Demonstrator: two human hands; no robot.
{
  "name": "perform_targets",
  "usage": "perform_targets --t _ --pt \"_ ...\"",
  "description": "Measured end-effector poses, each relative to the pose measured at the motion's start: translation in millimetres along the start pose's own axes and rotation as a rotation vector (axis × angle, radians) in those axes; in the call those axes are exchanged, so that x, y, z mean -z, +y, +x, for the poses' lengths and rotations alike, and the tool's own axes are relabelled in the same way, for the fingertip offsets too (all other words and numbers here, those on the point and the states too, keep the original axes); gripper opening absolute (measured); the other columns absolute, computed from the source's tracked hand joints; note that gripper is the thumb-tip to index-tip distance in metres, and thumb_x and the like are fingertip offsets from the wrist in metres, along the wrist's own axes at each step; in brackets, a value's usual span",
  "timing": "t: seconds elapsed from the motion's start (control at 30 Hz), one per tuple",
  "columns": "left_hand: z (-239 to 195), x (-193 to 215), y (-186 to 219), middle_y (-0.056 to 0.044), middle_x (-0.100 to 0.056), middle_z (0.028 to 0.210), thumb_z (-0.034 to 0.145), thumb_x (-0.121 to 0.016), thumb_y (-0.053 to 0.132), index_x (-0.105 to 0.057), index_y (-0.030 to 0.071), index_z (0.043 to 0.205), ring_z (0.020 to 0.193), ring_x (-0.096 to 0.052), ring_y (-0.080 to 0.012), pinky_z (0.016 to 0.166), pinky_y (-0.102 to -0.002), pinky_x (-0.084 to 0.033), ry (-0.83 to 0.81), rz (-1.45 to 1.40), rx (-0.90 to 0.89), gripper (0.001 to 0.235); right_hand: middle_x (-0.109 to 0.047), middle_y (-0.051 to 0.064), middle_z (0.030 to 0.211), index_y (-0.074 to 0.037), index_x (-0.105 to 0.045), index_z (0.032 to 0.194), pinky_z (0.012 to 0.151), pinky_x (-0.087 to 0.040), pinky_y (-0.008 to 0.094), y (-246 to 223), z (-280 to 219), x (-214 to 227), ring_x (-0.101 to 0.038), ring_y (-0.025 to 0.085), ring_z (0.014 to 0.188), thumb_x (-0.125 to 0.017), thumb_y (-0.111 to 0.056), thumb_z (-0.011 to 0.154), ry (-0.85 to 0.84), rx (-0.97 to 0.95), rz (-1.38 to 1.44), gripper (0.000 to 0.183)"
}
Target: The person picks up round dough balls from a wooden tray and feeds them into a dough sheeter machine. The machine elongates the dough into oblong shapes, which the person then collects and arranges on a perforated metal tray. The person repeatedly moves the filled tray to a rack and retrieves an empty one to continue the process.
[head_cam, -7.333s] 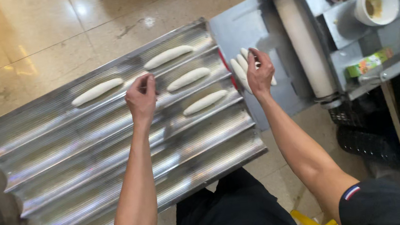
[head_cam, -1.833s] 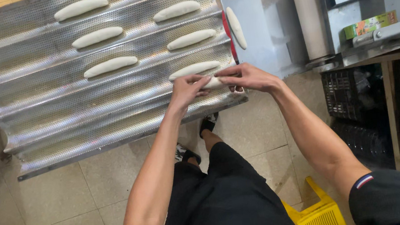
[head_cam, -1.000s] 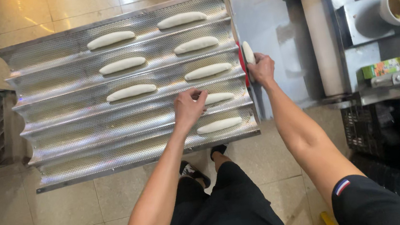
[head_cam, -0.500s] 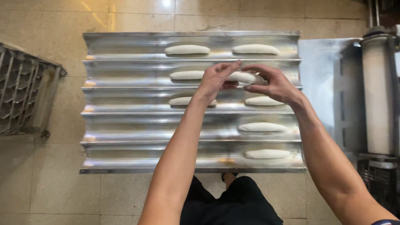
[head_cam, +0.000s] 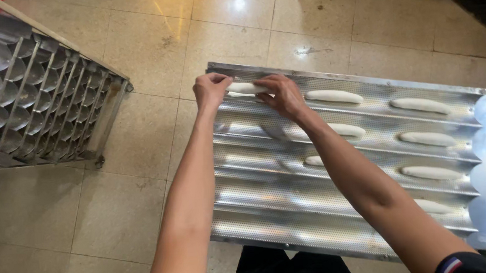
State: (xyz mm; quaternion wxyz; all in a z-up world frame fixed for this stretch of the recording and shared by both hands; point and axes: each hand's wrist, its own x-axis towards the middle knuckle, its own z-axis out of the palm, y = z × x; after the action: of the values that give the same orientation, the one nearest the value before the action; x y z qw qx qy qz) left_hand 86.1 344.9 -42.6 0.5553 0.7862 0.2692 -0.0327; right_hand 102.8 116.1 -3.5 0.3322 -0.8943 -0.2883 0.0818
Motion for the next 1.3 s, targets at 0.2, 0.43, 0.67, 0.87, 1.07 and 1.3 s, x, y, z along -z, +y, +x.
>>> perform_targets --t 0.2,0.43,0.67,0.87,1.07,1.3 --pt "-4 3 -7 -0.017 -0.077 0.098 0.077 -0.087 0.028 -0.078 0.003 0.096 0.092 -0.073 -0.0321 0.085 -0.042 -0.057 0.246 0.179 -0.211 0.032 -0.065 0.010 0.140 -0.016 -0.070 0.132 0.105 -0.048 0.046 -2 -17 -8 -0.060 0.032 0.127 -0.074 -0.026 0.093 0.077 -0.117 -0.076 0.041" --pt "-48 0 3 -0.017 -0.071 0.106 0.088 -0.074 0.024 -0.075 0.005 0.099 0.102 -0.066 -0.0364 0.091 -0.045 -0.052 0.432 0.185 -0.401 0.022 -0.066 0.013 0.140 -0.013 -0.068 0.135 0.108 -0.048 0.045 -5 -61 21 -0.060 0.036 0.127 -0.069 -0.023 0.097 0.239 -0.185 -0.048 0.040" --pt "-80 -35 42 -0.015 -0.073 0.104 0.093 -0.069 0.023 -0.075 0.005 0.100 0.104 -0.066 -0.0352 0.094 -0.044 -0.051 0.320 0.101 -0.583 0.020 -0.062 0.016 0.140 -0.012 -0.059 0.144 0.099 -0.053 0.043 -11 -95 71 -0.060 0.037 0.124 -0.066 -0.024 0.098 0.359 -0.288 -0.021 0.048" --pt "-96 -73 83 -0.014 -0.076 0.102 0.094 -0.068 0.023 -0.076 0.006 0.101 0.098 -0.071 -0.0328 0.088 -0.043 -0.054 0.156 0.006 -0.645 0.020 -0.053 0.020 0.145 -0.013 -0.054 0.148 0.091 -0.058 0.042 -3 -119 113 -0.059 0.038 0.125 -0.065 -0.025 0.097 0.421 -0.379 0.024 0.053" --pt "-101 -119 128 -0.014 -0.079 0.096 0.095 -0.068 0.026 -0.077 0.005 0.105 0.090 -0.077 -0.0273 0.081 -0.037 -0.060 -0.039 -0.144 -0.626 0.024 -0.054 0.018 0.140 -0.014 -0.050 0.149 0.089 -0.061 0.040 17 -158 141 -0.061 0.033 0.122 -0.063 -0.026 0.097 0.552 -0.441 -0.002 0.056" --pt "-125 -149 164 -0.014 -0.079 0.095 0.096 -0.067 0.026 -0.077 0.006 0.110 0.088 -0.078 -0.0240 0.080 -0.035 -0.059 -0.169 -0.150 -0.596 0.026 -0.049 0.021 0.141 -0.010 -0.039 0.156 0.091 -0.059 0.040 25 -186 177 -0.061 0.032 0.119 -0.059 -0.027 0.102 0.603 -0.569 0.040 0.060"
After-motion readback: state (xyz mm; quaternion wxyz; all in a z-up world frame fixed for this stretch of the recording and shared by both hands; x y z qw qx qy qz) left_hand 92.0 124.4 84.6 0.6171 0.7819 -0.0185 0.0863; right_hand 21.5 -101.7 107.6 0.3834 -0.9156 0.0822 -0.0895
